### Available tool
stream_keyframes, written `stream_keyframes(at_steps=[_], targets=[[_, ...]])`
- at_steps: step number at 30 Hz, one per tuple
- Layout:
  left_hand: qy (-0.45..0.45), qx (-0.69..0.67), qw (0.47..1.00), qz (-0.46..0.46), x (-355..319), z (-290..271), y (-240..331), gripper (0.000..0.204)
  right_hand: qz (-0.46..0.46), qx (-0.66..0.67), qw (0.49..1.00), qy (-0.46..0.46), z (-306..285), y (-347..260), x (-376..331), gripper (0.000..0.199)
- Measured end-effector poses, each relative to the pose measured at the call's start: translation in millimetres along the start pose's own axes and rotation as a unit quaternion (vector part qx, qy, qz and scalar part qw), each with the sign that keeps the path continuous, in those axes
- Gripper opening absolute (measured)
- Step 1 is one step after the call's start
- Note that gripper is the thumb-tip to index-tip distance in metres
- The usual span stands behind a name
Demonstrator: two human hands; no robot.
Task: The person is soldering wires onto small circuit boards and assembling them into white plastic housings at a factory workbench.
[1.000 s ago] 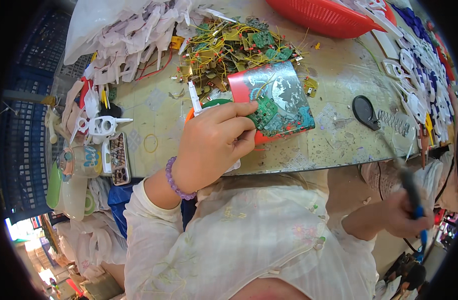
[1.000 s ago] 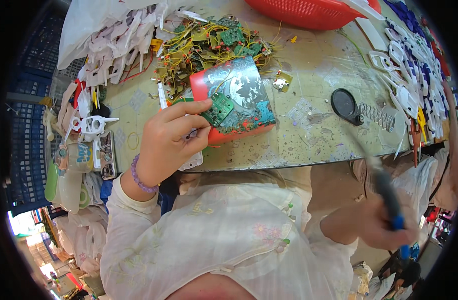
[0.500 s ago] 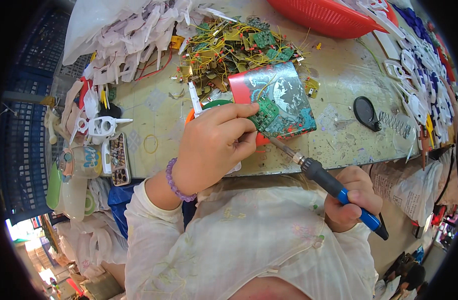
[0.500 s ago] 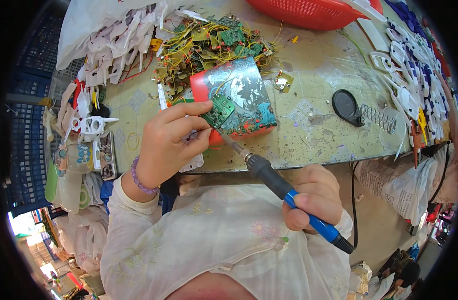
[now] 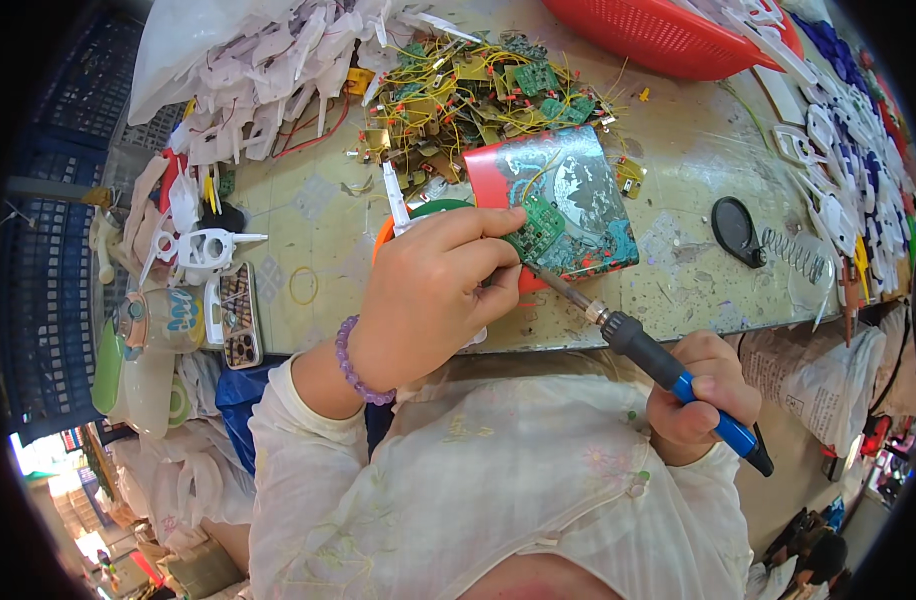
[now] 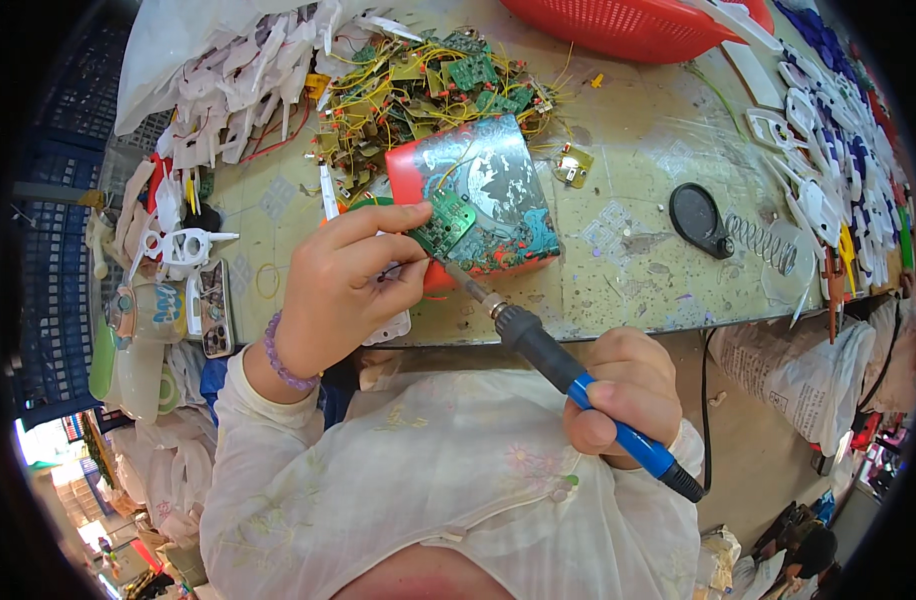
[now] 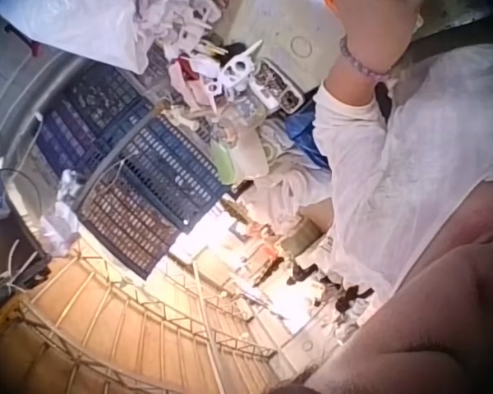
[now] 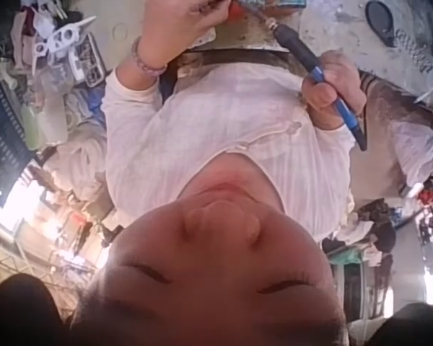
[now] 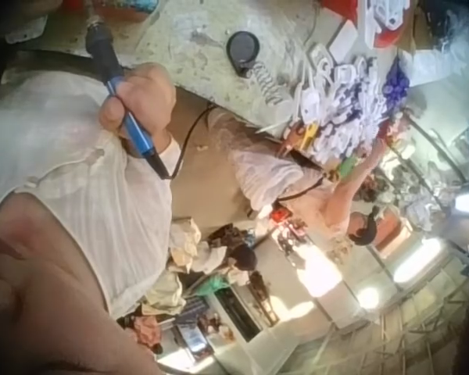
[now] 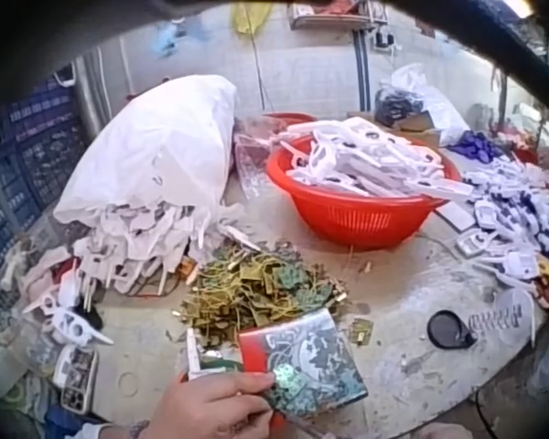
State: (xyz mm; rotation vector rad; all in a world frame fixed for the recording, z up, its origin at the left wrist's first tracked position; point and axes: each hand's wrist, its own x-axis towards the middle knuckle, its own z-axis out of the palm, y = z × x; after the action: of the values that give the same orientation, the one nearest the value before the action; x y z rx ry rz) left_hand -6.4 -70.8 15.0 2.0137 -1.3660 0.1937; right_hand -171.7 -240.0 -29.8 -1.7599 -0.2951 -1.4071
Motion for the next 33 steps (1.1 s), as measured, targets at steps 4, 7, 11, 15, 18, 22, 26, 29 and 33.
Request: stream_keyframes(at_steps=[4, 7, 11, 15, 18, 22, 26, 29, 33], targets=[[0.001, -0.001, 1.0, 0.0, 1.0, 0.3, 0.4, 0.01, 0.005, -0.001, 1.0, 0.011, 0.2, 0.1, -0.8, 0.033], [0.002, 0.002, 1.0, -0.001, 0.6, 0.0, 0.9, 0.01, 0.003, 0.001, 1.0, 0.008, 0.1, 0.4, -1.3, 0.033], [0.0, 0.006, 1.0, -0.003, 0.7, 0.4, 0.9, 0.01, -0.005, 0.007, 1.0, 0.007, 0.1, 2.5, -1.9, 0.032], [-0.001, 0.005, 1.0, -0.007, -0.3, 0.9, 0.8, 0.01, -0.021, 0.001, 1.0, -0.009, -1.4, 1.3, -1.0, 0.029], [-0.003, -0.001, 1.0, -0.009, 0.0, 0.6, 1.5, 0.01, -0.025, -0.002, 1.0, 0.005, -5.6, 1.0, -1.8, 0.03], [-0.002, -0.001, 1.0, -0.009, 1.9, 0.8, 1.1, 0.01, -0.02, -0.018, 1.0, 0.009, -6.7, 1.7, -2.5, 0.029], [-0.004, 0.007, 1.0, -0.001, 1.2, -1.8, 2.2, 0.01, -0.017, -0.082, 0.993, 0.087, -13.3, 6.8, -9.2, 0.032], [-0.021, -0.015, 0.999, -0.025, 0.7, -3.5, 2.7, 0.01, 0.026, -0.125, 0.989, 0.078, -21.8, 6.0, -9.2, 0.032], [-0.042, 0.058, 0.997, 0.028, 1.4, -11.6, 3.1, 0.011, 0.03, -0.106, 0.99, 0.091, -25.8, 6.0, -11.0, 0.032]])
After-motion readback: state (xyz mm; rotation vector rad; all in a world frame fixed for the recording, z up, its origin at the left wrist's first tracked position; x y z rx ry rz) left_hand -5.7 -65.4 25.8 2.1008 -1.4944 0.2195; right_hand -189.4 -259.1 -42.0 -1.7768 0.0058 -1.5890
